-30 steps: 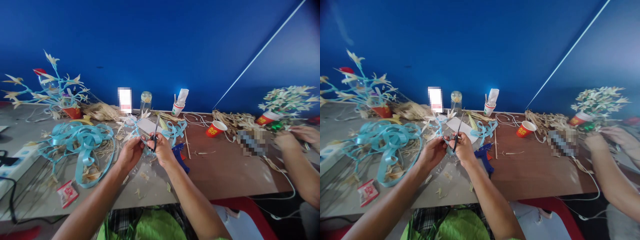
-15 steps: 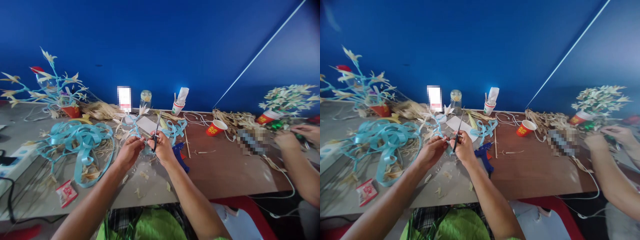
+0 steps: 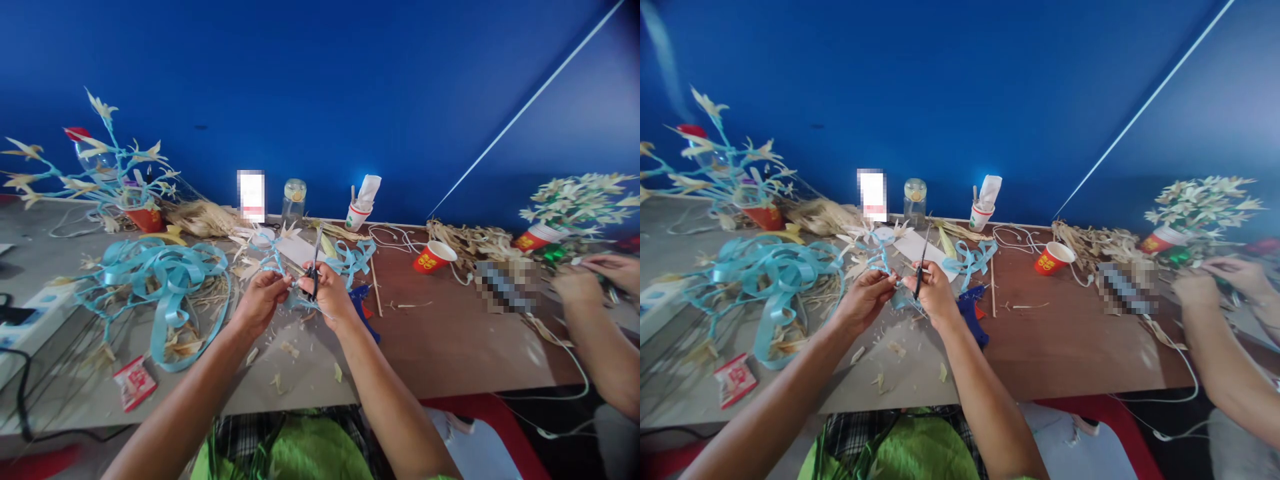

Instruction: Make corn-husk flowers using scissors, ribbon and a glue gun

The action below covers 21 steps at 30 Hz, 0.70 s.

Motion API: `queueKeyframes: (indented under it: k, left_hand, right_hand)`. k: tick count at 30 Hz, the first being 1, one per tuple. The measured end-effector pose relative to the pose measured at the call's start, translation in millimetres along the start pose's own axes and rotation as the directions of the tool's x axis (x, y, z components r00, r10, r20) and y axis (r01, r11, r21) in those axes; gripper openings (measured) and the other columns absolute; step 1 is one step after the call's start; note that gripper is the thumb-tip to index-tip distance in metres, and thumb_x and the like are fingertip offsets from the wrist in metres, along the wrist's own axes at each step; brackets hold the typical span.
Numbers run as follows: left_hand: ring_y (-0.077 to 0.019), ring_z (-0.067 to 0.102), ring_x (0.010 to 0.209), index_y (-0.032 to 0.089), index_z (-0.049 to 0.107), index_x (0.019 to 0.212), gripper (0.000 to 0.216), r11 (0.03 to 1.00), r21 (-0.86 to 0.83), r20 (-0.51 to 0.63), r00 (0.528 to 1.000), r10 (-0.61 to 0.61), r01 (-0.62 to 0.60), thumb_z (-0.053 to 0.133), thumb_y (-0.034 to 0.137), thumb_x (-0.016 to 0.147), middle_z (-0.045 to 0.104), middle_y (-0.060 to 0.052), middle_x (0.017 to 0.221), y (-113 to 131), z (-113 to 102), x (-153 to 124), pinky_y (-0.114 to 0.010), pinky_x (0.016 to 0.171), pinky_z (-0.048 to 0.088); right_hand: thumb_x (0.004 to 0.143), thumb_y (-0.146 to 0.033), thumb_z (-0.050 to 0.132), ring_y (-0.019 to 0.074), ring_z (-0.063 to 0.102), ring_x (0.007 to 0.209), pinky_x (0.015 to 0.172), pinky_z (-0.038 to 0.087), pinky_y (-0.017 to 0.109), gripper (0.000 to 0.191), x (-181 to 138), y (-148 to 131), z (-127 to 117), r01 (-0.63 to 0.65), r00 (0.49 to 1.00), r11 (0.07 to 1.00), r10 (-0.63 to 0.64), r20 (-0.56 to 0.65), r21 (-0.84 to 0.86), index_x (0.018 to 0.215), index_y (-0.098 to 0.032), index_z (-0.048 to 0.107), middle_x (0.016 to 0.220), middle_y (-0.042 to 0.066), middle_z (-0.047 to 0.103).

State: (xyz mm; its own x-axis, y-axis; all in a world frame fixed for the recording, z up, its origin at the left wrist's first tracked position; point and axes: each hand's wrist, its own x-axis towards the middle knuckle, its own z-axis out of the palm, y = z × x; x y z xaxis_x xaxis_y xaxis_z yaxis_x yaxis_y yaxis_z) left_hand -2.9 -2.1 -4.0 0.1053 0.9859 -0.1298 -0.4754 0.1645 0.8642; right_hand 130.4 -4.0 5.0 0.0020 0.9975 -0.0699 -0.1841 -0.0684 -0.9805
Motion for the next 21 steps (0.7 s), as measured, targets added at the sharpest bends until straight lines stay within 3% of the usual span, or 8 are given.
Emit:
queueKeyframes:
  k: [3, 5, 7, 9, 12, 15, 18, 21]
  left_hand:
    - [-0.0021, 0.038, 0.043, 0.012, 0.06, 0.061, 0.022, 0.998, 0.059, -0.029, 0.999, 0.037, -0.035, 0.078, 0.024, 0.057, 0.052, 0.003, 0.056, -2, -7, 5, -0.018, 0.043, 0.027]
    - [-0.0029, 0.04, 0.043, 0.012, 0.06, 0.061, 0.022, 0.991, 0.121, -0.05, 0.997, 0.065, -0.059, 0.077, 0.026, 0.057, 0.052, 0.003, 0.056, -4, -11, 9, -0.019, 0.044, 0.028]
    - [-0.0037, 0.04, 0.044, 0.013, 0.06, 0.06, 0.022, 0.979, 0.19, -0.045, 0.995, 0.086, -0.076, 0.075, 0.028, 0.059, 0.052, 0.003, 0.054, -5, -15, 11, -0.02, 0.046, 0.029]
    - [-0.0046, 0.04, 0.044, 0.013, 0.059, 0.059, 0.022, 0.96, 0.265, -0.033, 0.994, 0.104, -0.091, 0.073, 0.03, 0.062, 0.049, 0.004, 0.05, -5, -17, 12, -0.02, 0.047, 0.029]
    - [-0.0055, 0.039, 0.045, 0.013, 0.059, 0.059, 0.021, 0.936, 0.333, -0.045, 0.99, 0.132, -0.11, 0.071, 0.03, 0.063, 0.048, 0.004, 0.048, -5, -19, 12, -0.021, 0.047, 0.029]
    - [-0.0066, 0.039, 0.045, 0.014, 0.06, 0.059, 0.02, 0.931, 0.347, -0.039, 0.989, 0.14, -0.118, 0.071, 0.03, 0.063, 0.048, 0.004, 0.049, -7, -19, 13, -0.021, 0.047, 0.029]
    - [-0.0072, 0.039, 0.045, 0.014, 0.061, 0.059, 0.018, 0.925, 0.353, -0.029, 0.987, 0.159, -0.139, 0.07, 0.029, 0.064, 0.047, 0.004, 0.047, -8, -20, 15, -0.022, 0.047, 0.029]
    - [-0.0071, 0.038, 0.045, 0.014, 0.064, 0.064, 0.014, 0.925, 0.338, -0.03, 0.98, 0.197, -0.176, 0.069, 0.027, 0.064, 0.048, 0.004, 0.048, -5, -19, 15, -0.022, 0.047, 0.027]
  right_hand:
    - [0.063, -0.041, 0.067, 0.0125, 0.054, 0.054, 0.055, 0.04, 0.023, 0.041, 3, -8, -10, 0.03, 1.0, 0.978, -0.031, -0.001, -0.207, 0.094, -0.018, 0.054, 0.057, -0.005, 0.057]
    - [0.069, -0.045, 0.062, 0.0147, 0.057, 0.059, 0.058, 0.04, 0.024, 0.037, 4, -15, -19, 0.062, 0.998, 0.862, -0.07, 0.003, -0.503, 0.093, -0.018, 0.058, 0.059, -0.002, 0.06]
    - [0.074, -0.047, 0.058, 0.0181, 0.061, 0.069, 0.063, 0.041, 0.027, 0.031, 6, -20, -27, 0.054, 0.997, 0.6, -0.078, 0.009, -0.798, 0.087, -0.019, 0.062, 0.068, 0.003, 0.066]
    - [0.076, -0.047, 0.056, 0.0228, 0.063, 0.08, 0.068, 0.041, 0.029, 0.031, 7, -21, -31, 0.013, 0.999, 0.313, -0.044, -0.001, -0.95, 0.087, -0.019, 0.063, 0.081, 0.009, 0.069]
    - [0.075, -0.044, 0.057, 0.0278, 0.063, 0.09, 0.071, 0.042, 0.031, 0.039, 7, -15, -33, -0.007, 0.999, 0.075, 0.032, -0.005, -0.997, 0.102, -0.015, 0.059, 0.094, 0.015, 0.068]
    - [0.075, -0.039, 0.058, 0.0287, 0.063, 0.091, 0.07, 0.042, 0.031, 0.048, 8, -10, -30, 0.041, 0.995, 0.039, 0.089, 0.045, -0.998, 0.114, -0.012, 0.052, 0.096, 0.017, 0.068]
    - [0.072, -0.035, 0.062, 0.0268, 0.063, 0.093, 0.07, 0.041, 0.028, 0.06, 9, -13, -28, 0.123, 0.983, 0.124, 0.12, 0.138, -0.985, 0.124, -0.014, 0.043, 0.1, 0.017, 0.067]
    - [0.068, -0.037, 0.066, 0.0255, 0.064, 0.086, 0.063, 0.039, 0.026, 0.054, 9, -19, -27, 0.234, 0.955, 0.215, 0.133, 0.265, -0.948, 0.115, -0.017, 0.051, 0.096, 0.014, 0.068]
